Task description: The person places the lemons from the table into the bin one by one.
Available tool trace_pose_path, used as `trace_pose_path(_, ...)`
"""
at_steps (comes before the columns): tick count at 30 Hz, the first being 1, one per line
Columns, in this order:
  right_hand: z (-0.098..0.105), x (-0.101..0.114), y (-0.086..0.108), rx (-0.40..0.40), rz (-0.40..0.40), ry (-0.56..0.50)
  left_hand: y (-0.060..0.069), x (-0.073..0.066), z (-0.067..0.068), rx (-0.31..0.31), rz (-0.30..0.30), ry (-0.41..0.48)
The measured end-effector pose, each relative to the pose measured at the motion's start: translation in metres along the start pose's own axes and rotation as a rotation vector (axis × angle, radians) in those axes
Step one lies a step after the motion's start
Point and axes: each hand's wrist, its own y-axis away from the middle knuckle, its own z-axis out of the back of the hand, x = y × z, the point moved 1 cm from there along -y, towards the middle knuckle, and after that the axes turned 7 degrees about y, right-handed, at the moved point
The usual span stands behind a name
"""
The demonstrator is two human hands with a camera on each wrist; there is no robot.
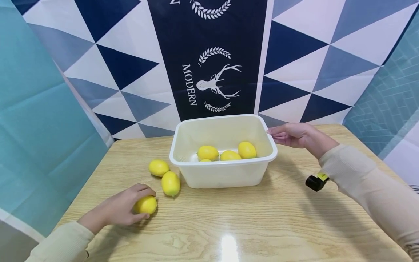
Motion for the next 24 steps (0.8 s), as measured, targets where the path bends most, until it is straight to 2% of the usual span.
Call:
trace_pose_path(6, 0.0, 0.002, 0.0, -0.002, -0.005, 0.001, 0.002, -0.002, 0.005, 0.04, -0.005, 0.016)
trace_pose_path(10, 0.0, 0.001, 0.0, -0.001, -0.015, 0.01, 0.0, -0.005, 0.008, 0.092, 0.002, 0.039)
trace_pose_path(13, -0.001, 0.0, 0.0, -0.004, -0.017, 0.011, -0.004, -0.008, 0.01, 0.114, -0.016, 0.035)
trace_pose_path(17, -0.001, 0.0, 0.0, -0.005, -0.007, 0.004, -0.011, -0.012, 0.013, 0.088, -0.067, 0.008)
trace_pose_path(24, 0.0, 0.001, 0.0, -0.003, -0.005, 0.003, -0.022, -0.016, 0.025, 0.036, -0.099, -0.047)
